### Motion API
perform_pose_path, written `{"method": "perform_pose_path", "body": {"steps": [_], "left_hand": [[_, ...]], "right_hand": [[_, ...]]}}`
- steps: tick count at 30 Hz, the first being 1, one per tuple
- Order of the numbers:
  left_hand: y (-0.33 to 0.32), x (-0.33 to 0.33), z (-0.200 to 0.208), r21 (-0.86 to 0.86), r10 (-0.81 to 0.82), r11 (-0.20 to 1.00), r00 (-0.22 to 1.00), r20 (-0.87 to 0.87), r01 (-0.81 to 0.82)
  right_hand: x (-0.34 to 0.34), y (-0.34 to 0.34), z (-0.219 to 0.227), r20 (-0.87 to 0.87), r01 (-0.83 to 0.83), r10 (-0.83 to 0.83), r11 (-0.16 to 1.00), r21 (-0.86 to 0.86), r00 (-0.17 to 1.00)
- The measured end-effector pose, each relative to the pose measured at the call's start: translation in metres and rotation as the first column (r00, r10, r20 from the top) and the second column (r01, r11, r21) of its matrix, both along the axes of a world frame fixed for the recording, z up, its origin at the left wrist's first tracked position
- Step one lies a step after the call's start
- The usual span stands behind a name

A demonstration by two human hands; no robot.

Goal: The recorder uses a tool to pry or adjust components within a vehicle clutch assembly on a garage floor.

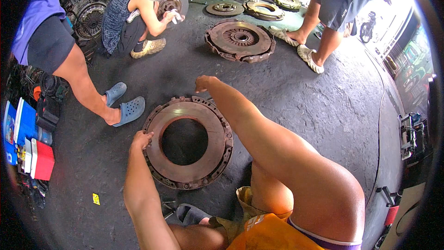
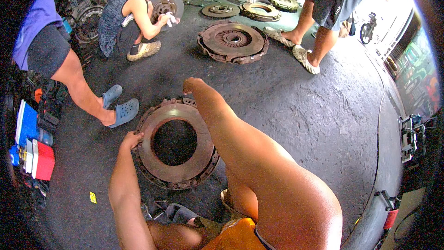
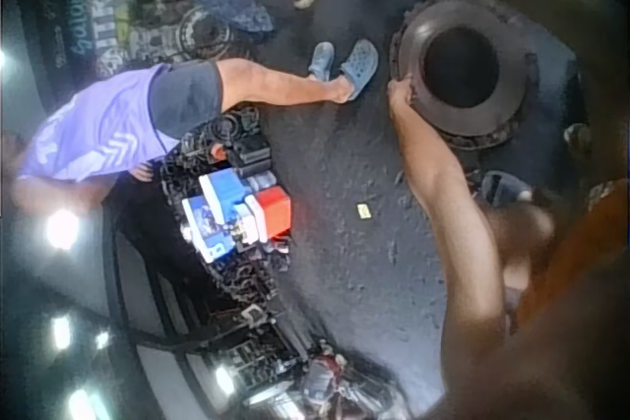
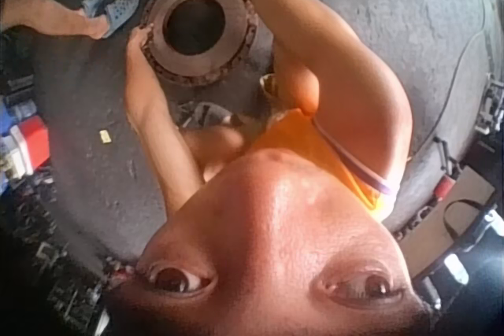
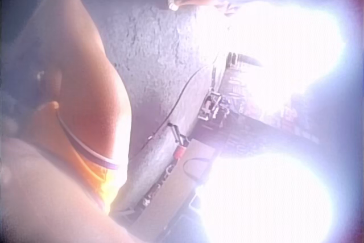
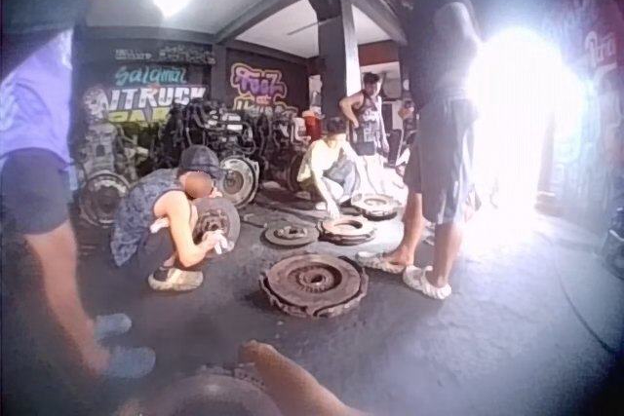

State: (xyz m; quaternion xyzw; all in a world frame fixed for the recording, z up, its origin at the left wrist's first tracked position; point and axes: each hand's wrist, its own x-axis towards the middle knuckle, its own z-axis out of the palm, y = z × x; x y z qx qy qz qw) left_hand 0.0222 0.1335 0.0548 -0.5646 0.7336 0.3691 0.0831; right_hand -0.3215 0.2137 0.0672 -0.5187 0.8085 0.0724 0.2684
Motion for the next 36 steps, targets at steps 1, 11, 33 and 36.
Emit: {"method": "perform_pose_path", "body": {"steps": [1,11,33,36], "left_hand": [[-0.001,0.0,-0.001,0.007,0.004,1.0,1.0,-0.01,-0.004],[-0.022,0.009,-0.035,0.098,0.028,0.995,0.997,-0.075,-0.021],[0.001,0.003,-0.002,-0.036,-0.044,0.998,0.999,0.007,0.044],[0.0,0.003,-0.004,-0.089,-0.066,0.994,0.998,0.008,0.066]], "right_hand": [[0.0,0.0,-0.001,-0.01,-0.012,0.012,1.0,-0.003,1.0],[0.0,0.003,0.001,0.013,0.001,-0.001,1.0,-0.006,1.0],[-0.015,-0.008,-0.019,0.014,-0.075,0.076,0.997,-0.012,0.997],[-0.016,-0.011,-0.024,-0.045,-0.146,0.144,0.988,-0.04,0.988]]}}
